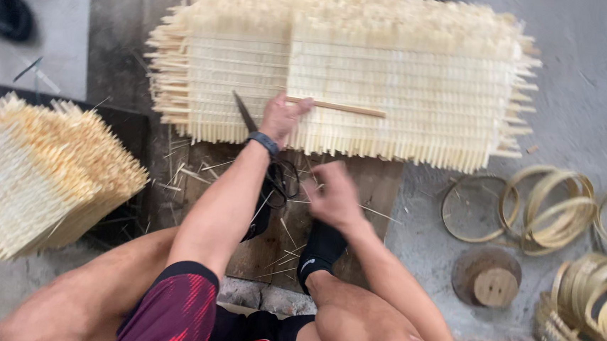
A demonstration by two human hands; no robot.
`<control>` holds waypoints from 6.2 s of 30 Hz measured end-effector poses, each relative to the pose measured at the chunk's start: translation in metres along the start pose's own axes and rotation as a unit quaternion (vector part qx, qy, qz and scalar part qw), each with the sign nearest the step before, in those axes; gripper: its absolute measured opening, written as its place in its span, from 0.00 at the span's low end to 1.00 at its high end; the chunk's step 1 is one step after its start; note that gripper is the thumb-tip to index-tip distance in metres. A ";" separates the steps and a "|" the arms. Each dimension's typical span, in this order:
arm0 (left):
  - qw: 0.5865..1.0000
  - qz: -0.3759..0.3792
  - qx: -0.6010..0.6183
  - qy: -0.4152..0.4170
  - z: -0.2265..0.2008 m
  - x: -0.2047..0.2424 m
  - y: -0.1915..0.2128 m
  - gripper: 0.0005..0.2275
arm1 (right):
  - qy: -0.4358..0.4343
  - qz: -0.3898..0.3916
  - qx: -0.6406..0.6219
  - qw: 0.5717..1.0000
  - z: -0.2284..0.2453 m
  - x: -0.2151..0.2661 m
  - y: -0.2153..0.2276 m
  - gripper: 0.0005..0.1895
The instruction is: The person uses large shears to cut rectangular pieces from a long, woven bamboo mat, stacking the finished mats to the side.
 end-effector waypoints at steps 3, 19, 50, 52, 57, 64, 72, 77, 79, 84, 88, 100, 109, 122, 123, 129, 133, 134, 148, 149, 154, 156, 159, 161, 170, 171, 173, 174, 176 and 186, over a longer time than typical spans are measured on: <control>1.000 -0.007 -0.016 0.007 -0.011 0.005 -0.003 0.19 | -0.025 0.142 0.049 0.988 -0.020 -0.004 -0.083 0.39; 0.995 -0.055 -0.012 0.088 -0.095 0.035 -0.043 0.17 | -0.193 0.152 -0.099 0.964 -0.043 0.114 0.041 0.27; 0.995 -0.031 0.008 0.091 -0.060 0.027 -0.028 0.22 | -0.312 0.018 -0.297 0.902 -0.071 0.086 0.040 0.22; 0.996 -0.029 0.019 0.086 -0.060 0.027 -0.030 0.21 | -0.307 0.004 -0.307 0.901 -0.068 0.077 0.045 0.19; 0.997 -0.021 0.020 0.074 -0.056 0.024 -0.027 0.20 | -0.332 -0.024 -0.265 0.905 -0.086 0.075 0.032 0.18; 0.996 -0.012 0.042 0.073 -0.053 0.026 -0.026 0.19 | -0.319 -0.045 -0.281 0.904 -0.086 0.077 0.033 0.13; 0.995 -0.025 0.037 0.086 -0.057 0.031 -0.031 0.18 | -0.271 -0.034 -0.299 0.914 -0.067 0.077 0.041 0.22; 0.997 -0.024 0.048 0.063 -0.055 0.031 -0.031 0.19 | -0.267 -0.024 -0.280 0.922 -0.070 0.076 0.040 0.23; 0.997 -0.029 0.025 0.073 -0.055 0.031 -0.029 0.19 | -0.272 -0.021 -0.289 0.918 -0.071 0.075 0.040 0.22; 0.995 -0.028 0.016 0.094 -0.051 0.031 -0.026 0.20 | -0.265 -0.003 -0.359 0.895 -0.069 0.072 0.043 0.26; 0.996 -0.022 0.001 0.083 -0.053 0.031 -0.027 0.21 | -0.309 0.065 -0.408 0.856 -0.063 0.080 0.052 0.29; 0.996 -0.021 0.006 0.087 -0.051 0.029 -0.023 0.18 | -0.307 0.055 -0.287 0.906 -0.075 0.117 0.049 0.26; 0.993 -0.036 0.000 0.109 -0.062 0.035 -0.028 0.17 | -0.296 0.045 -0.320 0.899 -0.064 0.099 0.059 0.28; 0.995 -0.017 -0.010 0.100 -0.063 0.035 -0.026 0.17 | -0.298 0.013 -0.309 0.903 -0.075 0.098 0.054 0.22; 0.995 -0.018 -0.009 0.099 -0.063 0.034 -0.025 0.17 | -0.294 0.009 -0.307 0.905 -0.075 0.096 0.055 0.21; 0.996 -0.017 0.038 0.073 -0.050 0.028 -0.020 0.18 | -0.291 0.008 -0.242 0.926 -0.081 0.096 0.058 0.22; 1.000 0.004 0.011 -0.010 -0.037 0.028 -0.018 0.20 | -0.296 -0.029 -0.179 0.938 -0.087 0.096 0.053 0.18; 0.999 0.016 0.018 -0.021 -0.035 0.028 -0.016 0.19 | -0.291 -0.021 -0.177 0.940 -0.090 0.096 0.049 0.18; 1.000 0.008 -0.011 0.003 -0.033 0.029 -0.016 0.17 | -0.246 -0.032 -0.214 0.945 -0.099 0.095 0.040 0.15; 1.000 0.005 -0.003 0.008 -0.033 0.029 -0.015 0.17 | -0.249 -0.036 -0.214 0.944 -0.097 0.095 0.042 0.15; 1.000 0.012 0.008 0.024 -0.033 0.027 -0.014 0.16 | -0.277 0.006 -0.298 0.914 -0.092 0.104 0.046 0.14; 0.999 0.016 0.025 0.032 -0.035 0.027 -0.015 0.17 | -0.277 0.012 -0.293 0.915 -0.089 0.112 0.047 0.14; 0.999 0.007 0.002 0.041 -0.038 0.029 -0.017 0.16 | -0.265 0.023 -0.275 0.924 -0.083 0.120 0.048 0.15; 0.999 0.006 0.011 0.049 -0.038 0.030 -0.017 0.17 | -0.254 0.026 -0.263 0.930 -0.080 0.121 0.046 0.16; 0.998 -0.002 -0.010 0.065 -0.040 0.030 -0.016 0.16 | -0.287 -0.020 -0.215 0.933 -0.086 0.100 0.047 0.20; 0.998 -0.002 -0.010 0.066 -0.039 0.030 -0.016 0.16 | -0.267 -0.046 -0.166 0.948 -0.087 0.099 0.048 0.20; 0.998 0.009 0.008 0.055 -0.038 0.028 -0.016 0.16 | -0.246 -0.073 -0.116 0.960 -0.092 0.098 0.045 0.19; 0.998 0.010 0.008 0.055 -0.037 0.028 -0.015 0.16 | -0.249 -0.080 -0.126 0.957 -0.096 0.097 0.042 0.17; 0.999 0.012 0.005 0.051 -0.036 0.028 -0.015 0.17 | -0.253 -0.086 -0.136 0.954 -0.101 0.099 0.036 0.15; 1.000 -0.018 -0.011 -0.011 -0.091 0.071 -0.030 0.20 | -0.182 -0.133 -0.129 0.966 -0.052 0.104 0.060 0.12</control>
Point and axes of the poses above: each hand's wrist, its own x-axis away from the middle knuckle, its own y-axis out of the back of the hand, z = x × y, the point moved 3 cm from there along -x, towards the middle knuckle, and after that the axes turned 7 degrees about x, right-handed, at the moved point
